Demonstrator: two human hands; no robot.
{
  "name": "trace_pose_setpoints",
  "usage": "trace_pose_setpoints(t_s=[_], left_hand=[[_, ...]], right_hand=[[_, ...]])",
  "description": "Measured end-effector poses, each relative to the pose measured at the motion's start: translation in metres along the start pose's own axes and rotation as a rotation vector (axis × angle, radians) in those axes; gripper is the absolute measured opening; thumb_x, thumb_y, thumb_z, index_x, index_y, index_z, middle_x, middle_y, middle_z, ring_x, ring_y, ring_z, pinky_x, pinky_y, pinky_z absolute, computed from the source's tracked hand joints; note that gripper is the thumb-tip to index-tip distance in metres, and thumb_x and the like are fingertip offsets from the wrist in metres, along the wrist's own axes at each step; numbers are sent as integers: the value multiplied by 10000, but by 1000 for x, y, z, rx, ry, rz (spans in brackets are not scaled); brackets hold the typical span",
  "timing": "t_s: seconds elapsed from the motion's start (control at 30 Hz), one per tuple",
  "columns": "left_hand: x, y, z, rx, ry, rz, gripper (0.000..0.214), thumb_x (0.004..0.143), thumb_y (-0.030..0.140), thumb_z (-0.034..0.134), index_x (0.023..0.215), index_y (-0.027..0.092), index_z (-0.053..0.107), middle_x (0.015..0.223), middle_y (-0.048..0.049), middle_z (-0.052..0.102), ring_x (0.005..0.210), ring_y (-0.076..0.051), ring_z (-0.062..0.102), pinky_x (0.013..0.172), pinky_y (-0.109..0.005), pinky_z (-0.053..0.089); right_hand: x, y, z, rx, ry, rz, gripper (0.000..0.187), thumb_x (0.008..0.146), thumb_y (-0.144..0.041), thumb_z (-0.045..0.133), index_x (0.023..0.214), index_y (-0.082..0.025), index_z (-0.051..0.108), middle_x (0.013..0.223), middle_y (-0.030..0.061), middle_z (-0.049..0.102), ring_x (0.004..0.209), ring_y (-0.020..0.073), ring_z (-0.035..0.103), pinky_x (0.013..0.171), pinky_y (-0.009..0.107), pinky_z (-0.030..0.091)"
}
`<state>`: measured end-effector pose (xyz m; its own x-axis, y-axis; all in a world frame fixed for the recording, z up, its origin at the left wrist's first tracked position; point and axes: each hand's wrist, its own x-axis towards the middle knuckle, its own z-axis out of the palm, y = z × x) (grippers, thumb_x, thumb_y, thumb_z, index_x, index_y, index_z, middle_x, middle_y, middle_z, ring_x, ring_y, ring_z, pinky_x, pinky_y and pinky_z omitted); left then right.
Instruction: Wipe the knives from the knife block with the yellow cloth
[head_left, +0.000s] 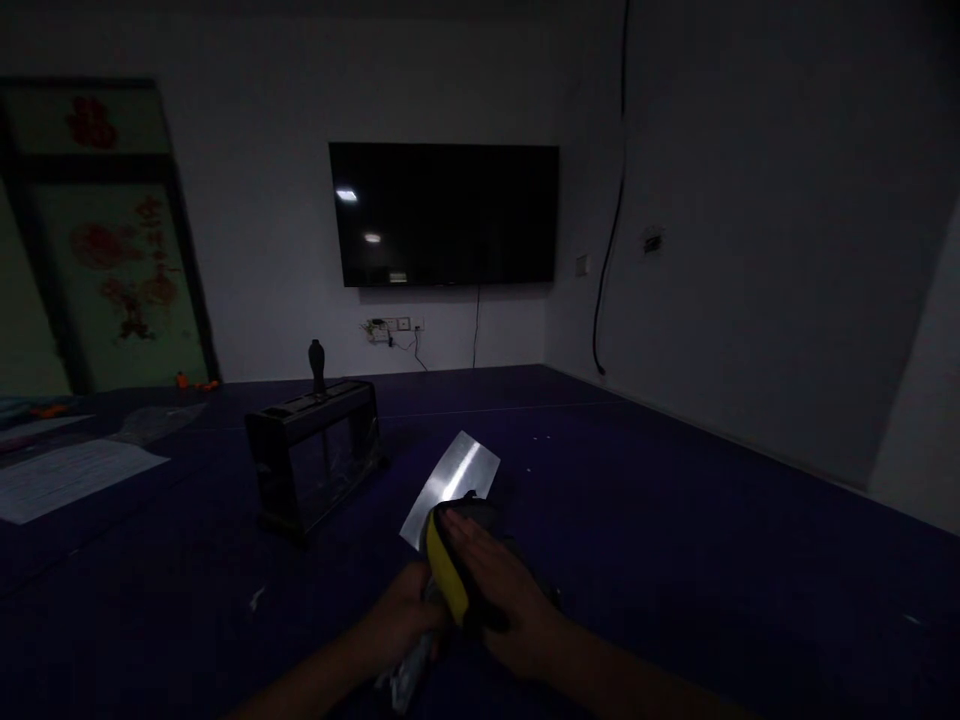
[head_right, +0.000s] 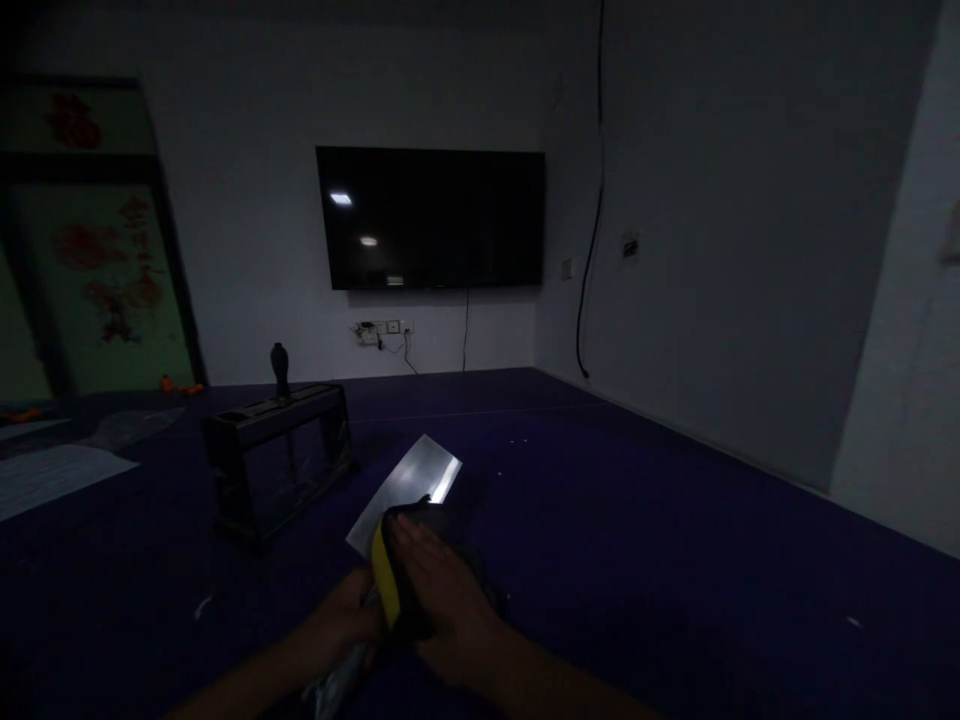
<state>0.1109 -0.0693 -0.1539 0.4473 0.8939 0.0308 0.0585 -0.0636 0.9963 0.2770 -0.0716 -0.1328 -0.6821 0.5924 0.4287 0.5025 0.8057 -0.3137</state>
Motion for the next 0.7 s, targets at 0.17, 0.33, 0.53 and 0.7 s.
trace_pose_setpoints(t_s=[0.17, 0.33, 0.53, 0.7], left_hand=[[1, -5, -2, 23, 25, -22, 143, 522, 227, 513, 624, 132, 546, 401, 40, 488, 322, -77, 400, 341, -174, 292], [0, -5, -1, 19, 23, -30, 173, 507, 203, 504, 660, 135, 545, 419, 47, 489, 333, -78, 402, 348, -173, 292], [-2, 1, 5, -25, 27, -36, 479, 529, 222, 639, 987, 121, 541, 612, 19, 595, 393, -72, 443, 397, -182, 336], [-3, 4, 7, 1, -1, -68, 439, 539, 279, 670, 937, 125, 569, 551, 25, 566, 409, -87, 448, 423, -200, 344]], right_hand=[[0, 7, 9, -69, 77, 62, 746, 672, -111, 441, 1380, -36, 217, 1453, 146, 176, 1341, 217, 114, 1088, 431, 195], [2, 4, 7, -101, 39, 56, 767, 642, -74, 445, 1376, -31, 224, 1458, 141, 158, 1344, 213, 81, 1093, 422, 184], [5, 0, 5, -98, -124, -67, 917, 549, -88, 547, 1388, -34, 182, 1470, 133, 106, 1346, 244, 40, 1105, 409, 138], [8, 6, 8, -146, -154, -187, 915, 580, -90, 575, 1399, -66, 169, 1475, 102, 112, 1348, 236, 49, 1113, 379, 111]])
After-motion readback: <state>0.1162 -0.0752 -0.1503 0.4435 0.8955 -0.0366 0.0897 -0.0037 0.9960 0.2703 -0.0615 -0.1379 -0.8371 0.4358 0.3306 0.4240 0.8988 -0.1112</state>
